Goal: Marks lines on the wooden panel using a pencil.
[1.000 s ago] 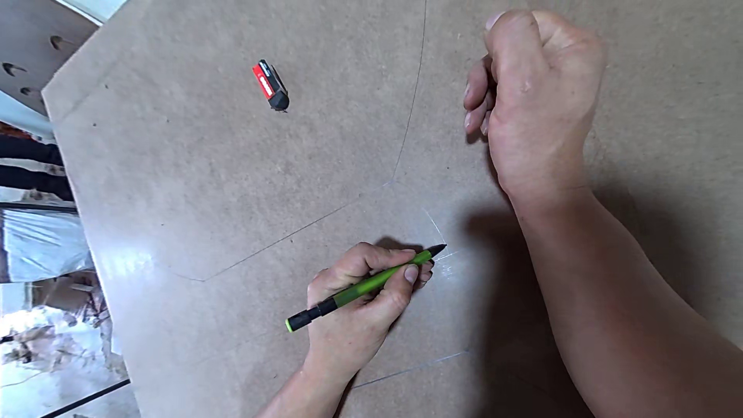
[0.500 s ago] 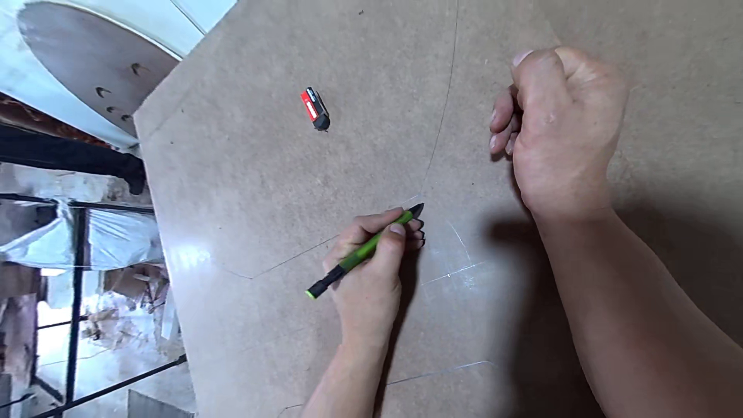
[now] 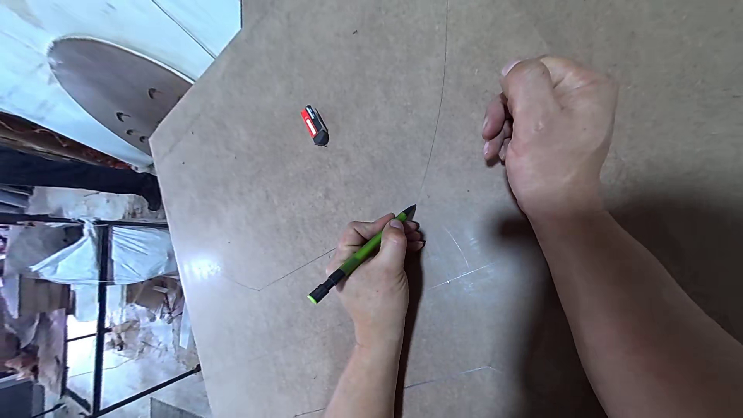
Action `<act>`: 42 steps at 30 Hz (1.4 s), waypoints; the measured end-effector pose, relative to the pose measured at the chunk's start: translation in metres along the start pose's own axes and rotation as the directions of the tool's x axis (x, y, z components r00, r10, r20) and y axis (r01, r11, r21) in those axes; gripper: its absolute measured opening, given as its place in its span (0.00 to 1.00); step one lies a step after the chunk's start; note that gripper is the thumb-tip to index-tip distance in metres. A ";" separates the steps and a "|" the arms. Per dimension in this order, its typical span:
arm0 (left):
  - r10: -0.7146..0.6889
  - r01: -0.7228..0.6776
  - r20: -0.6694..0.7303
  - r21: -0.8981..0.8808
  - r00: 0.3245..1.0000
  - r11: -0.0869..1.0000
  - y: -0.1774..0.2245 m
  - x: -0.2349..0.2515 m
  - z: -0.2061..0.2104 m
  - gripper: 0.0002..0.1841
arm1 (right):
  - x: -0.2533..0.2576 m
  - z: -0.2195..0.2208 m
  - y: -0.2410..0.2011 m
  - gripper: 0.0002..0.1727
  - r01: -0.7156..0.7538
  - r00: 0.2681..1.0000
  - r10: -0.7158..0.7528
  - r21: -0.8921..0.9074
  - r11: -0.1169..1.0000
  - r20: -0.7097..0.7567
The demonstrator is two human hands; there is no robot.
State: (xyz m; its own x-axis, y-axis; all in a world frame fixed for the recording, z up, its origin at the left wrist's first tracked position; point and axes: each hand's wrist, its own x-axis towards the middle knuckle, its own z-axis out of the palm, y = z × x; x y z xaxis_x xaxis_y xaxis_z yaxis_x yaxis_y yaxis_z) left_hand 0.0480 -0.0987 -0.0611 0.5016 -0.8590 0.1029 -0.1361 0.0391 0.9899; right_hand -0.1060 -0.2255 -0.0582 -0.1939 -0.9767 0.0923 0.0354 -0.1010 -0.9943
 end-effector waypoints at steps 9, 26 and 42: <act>0.016 -0.016 0.044 0.012 0.999 1.000 0.000 0.001 -0.001 0.02 | 0.000 -0.001 0.000 0.22 0.003 1.000 -0.003 0.002 1.000 0.000; 0.008 -0.012 0.163 0.026 0.987 1.000 0.001 0.003 -0.006 0.00 | 0.002 -0.001 0.001 0.22 0.003 1.000 -0.003 -0.009 1.000 -0.006; 0.051 -0.057 0.300 0.013 0.953 0.998 0.000 0.003 -0.014 0.01 | 0.003 0.000 0.001 0.22 0.020 1.000 -0.020 0.012 1.000 0.012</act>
State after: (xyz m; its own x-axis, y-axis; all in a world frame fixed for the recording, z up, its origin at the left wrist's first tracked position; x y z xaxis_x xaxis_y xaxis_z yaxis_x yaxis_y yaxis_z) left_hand 0.0616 -0.0943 -0.0595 0.2145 -0.9695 0.1189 -0.1755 0.0815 0.9811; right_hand -0.1068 -0.2282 -0.0593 -0.1833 -0.9766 0.1124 0.0430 -0.1222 -0.9916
